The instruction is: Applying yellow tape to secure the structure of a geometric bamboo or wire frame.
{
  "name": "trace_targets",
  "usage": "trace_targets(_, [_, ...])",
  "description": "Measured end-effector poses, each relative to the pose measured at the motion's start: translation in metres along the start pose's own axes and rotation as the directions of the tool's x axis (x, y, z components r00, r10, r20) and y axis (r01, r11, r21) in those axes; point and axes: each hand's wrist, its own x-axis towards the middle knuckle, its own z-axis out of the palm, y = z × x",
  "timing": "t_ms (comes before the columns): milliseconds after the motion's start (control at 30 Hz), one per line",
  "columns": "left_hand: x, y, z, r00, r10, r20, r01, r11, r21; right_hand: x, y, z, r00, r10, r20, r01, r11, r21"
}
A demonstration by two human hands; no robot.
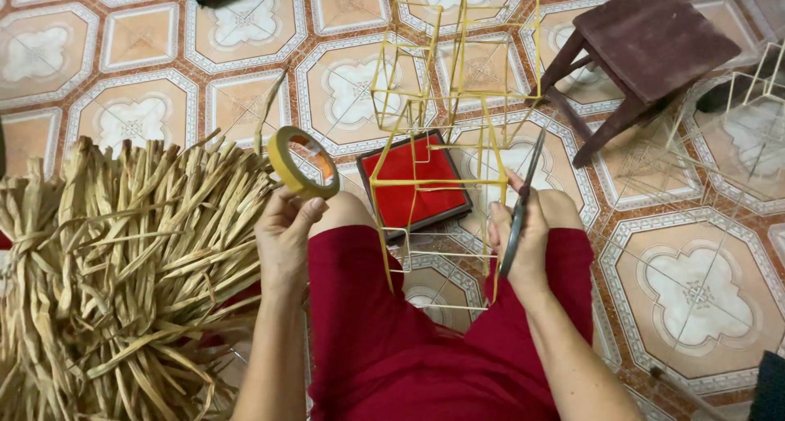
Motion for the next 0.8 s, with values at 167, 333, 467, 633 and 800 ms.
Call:
trace_targets(167, [-0.004,0.000,0.004,0.998,0.025,0.050,-0.027,0.999,0.027,0.029,-0.044,0.008,0.982,0.188,0.016,-0.185,0.978,-0.094])
trace_targets(333, [-0.006,-0.008,0.014,0.994,0.033,0.101,-0.030,0.999,-0.038,0.045,-0.013,-0.026,0.979,0.177,-0.105,-0.175,0.984,0.033])
trace_targets(467, [-0.009,-0.015,0.017,0.993,0.014,0.117,-0.011,1.000,-0.025,0.037,-0.014,-0.039,0.980,0.183,-0.084,-0.165,0.969,0.183])
trace_targets(633, [-0.018,-0.002,0.026,0.991,-0.007,0.130,0.011,0.999,-0.034,0.037,-0.035,-0.037,0.959,0.281,-0.040,-0.271,0.947,0.172])
trace_targets(800, [-0.027,0.004,0.029,0.983,0.000,0.183,-0.002,1.000,0.013,0.050,0.009,-0.055,0.924,0.380,-0.027,-0.373,0.916,0.146])
